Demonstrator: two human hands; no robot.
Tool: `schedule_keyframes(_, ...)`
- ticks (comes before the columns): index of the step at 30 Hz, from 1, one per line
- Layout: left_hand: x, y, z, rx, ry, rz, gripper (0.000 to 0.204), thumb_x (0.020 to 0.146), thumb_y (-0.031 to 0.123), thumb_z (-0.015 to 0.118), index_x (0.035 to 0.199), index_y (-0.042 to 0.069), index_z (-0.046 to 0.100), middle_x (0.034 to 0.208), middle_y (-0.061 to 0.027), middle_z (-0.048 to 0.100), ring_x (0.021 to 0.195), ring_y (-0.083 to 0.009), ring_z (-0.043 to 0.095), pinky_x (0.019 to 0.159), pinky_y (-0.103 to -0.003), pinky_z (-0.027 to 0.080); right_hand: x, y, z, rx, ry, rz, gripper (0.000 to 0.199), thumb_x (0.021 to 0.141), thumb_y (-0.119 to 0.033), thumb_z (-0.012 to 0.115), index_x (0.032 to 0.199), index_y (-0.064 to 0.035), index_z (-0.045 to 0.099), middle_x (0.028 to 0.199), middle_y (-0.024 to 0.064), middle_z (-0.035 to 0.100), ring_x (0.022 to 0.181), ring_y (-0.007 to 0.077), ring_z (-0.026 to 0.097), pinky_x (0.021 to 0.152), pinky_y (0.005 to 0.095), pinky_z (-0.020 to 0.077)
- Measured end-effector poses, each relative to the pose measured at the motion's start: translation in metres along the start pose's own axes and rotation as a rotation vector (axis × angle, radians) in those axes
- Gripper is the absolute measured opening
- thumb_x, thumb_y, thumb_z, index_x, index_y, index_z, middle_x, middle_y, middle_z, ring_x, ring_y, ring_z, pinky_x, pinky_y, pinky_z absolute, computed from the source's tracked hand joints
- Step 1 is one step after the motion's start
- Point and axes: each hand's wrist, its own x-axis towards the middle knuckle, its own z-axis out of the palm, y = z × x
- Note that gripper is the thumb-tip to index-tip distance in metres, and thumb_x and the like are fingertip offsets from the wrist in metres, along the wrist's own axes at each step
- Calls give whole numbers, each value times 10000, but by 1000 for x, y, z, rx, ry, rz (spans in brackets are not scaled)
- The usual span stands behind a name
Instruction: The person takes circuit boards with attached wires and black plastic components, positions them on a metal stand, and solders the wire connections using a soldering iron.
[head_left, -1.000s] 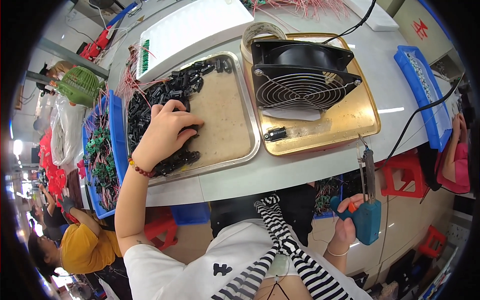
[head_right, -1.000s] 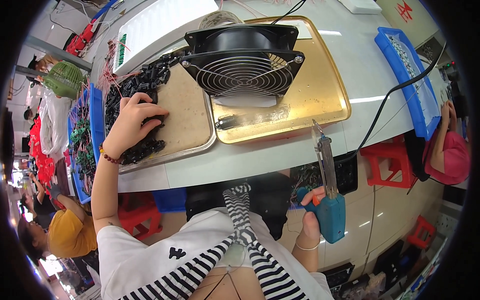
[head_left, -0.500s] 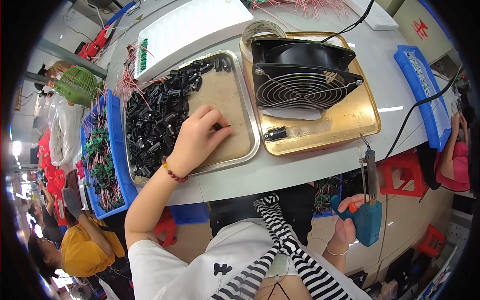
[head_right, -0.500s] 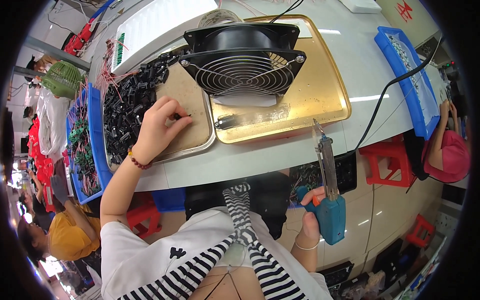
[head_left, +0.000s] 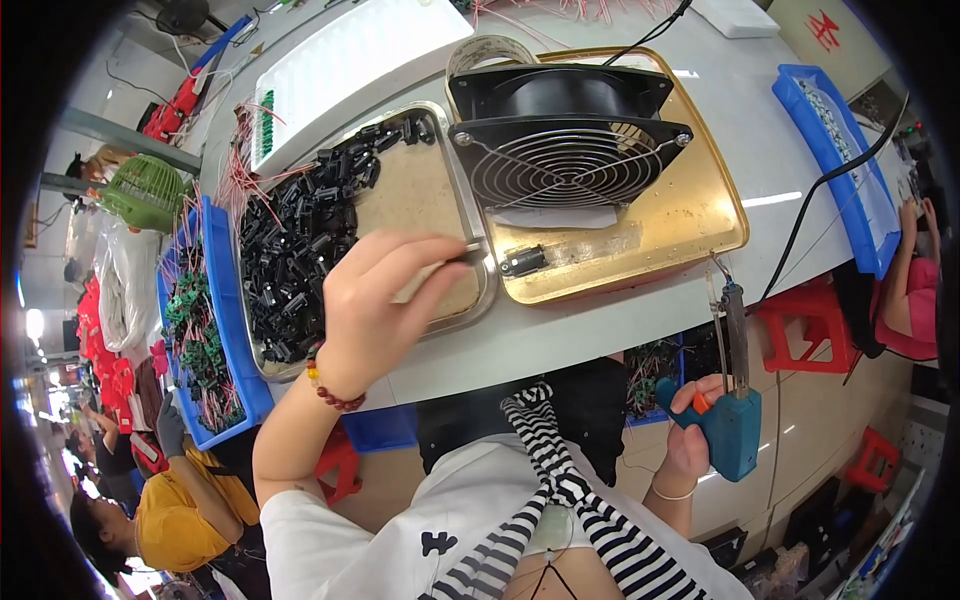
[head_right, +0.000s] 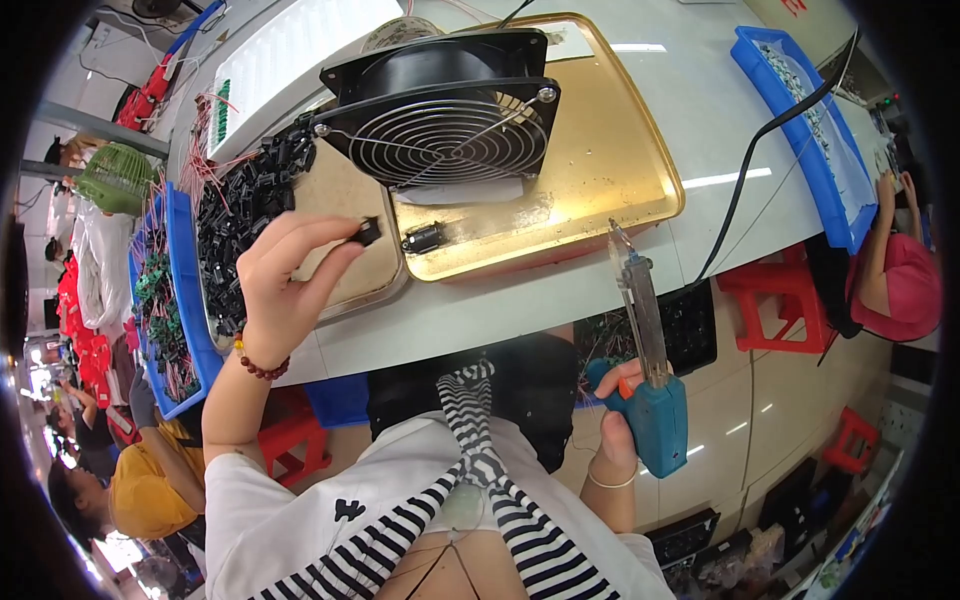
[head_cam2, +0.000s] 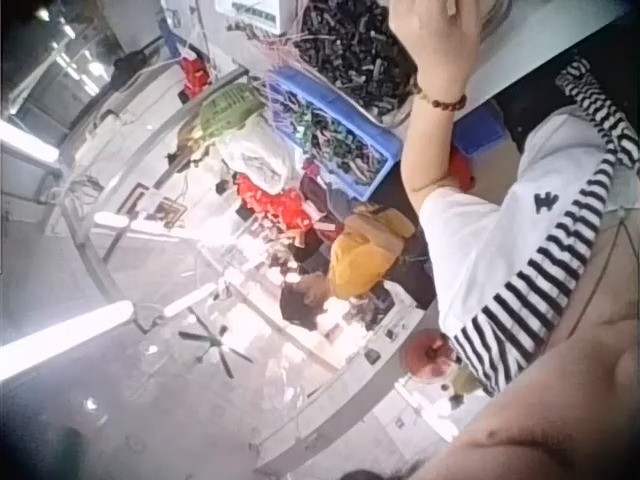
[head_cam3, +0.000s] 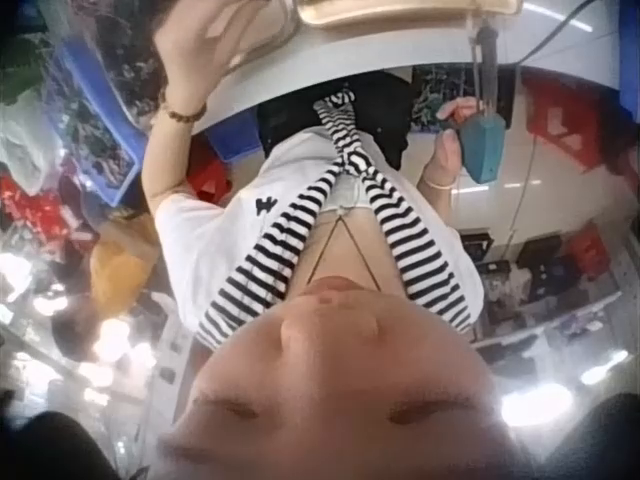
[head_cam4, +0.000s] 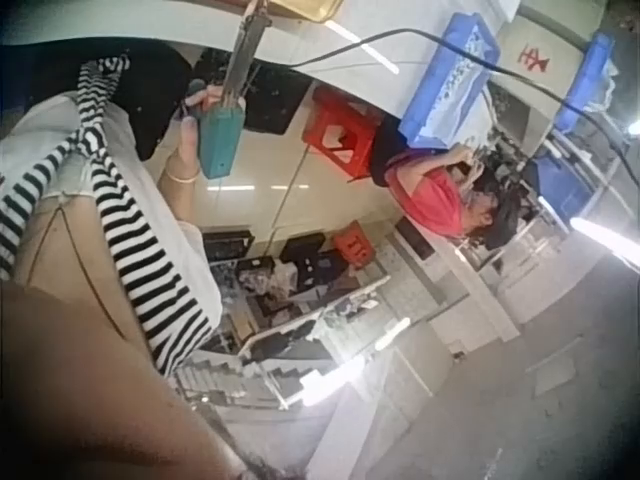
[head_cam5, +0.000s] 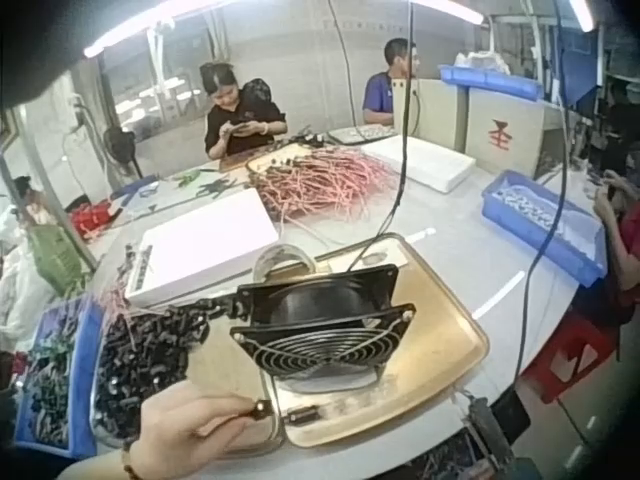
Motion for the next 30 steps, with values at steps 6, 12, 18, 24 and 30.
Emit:
schedule_keyframes(6,39,28,42,-81,-165,171,136,728,57,743,855,46,696,843,-66,681,697,-229,606,642,-319,502,1,-6,1,-29,38,1,412,775,-156,640,1104,9,455,1066,160,487,728,196,539,634,277,413)
schedule_keyframes(12,37,25,53,-124,-111,179,110,730,43,734,835,52,700,837,-64,678,684,-223,600,609,-315,498,-3,-2,-8,-56,36,-25,418,775,-155,628,1113,15,452,1067,162,485,723,198,546,587,281,420)
schedule_keyframes(18,40,25,60,-201,-40,218,132,715,36,744,834,59,693,847,-62,678,680,-224,589,607,-316,490,0,1,0,-43,35,10,399,778,-153,629,1103,9,461,1086,161,474,735,200,542,591,282,421)
schedule_keyframes(24,31,17,59,-100,-127,223,152,715,57,748,852,66,685,847,-58,677,671,-225,575,620,-313,469,0,2,8,-138,103,46,471,777,-370,713,999,3,531,972,107,507,687,169,553,608,256,401)
schedule_keyframes(30,27,13,50,-22,-45,252,164,705,101,751,852,75,683,859,-34,671,693,-211,560,635,-317,435,-5,1,10,-156,118,12,473,767,-364,711,990,13,530,969,124,512,673,174,554,593,261,403)
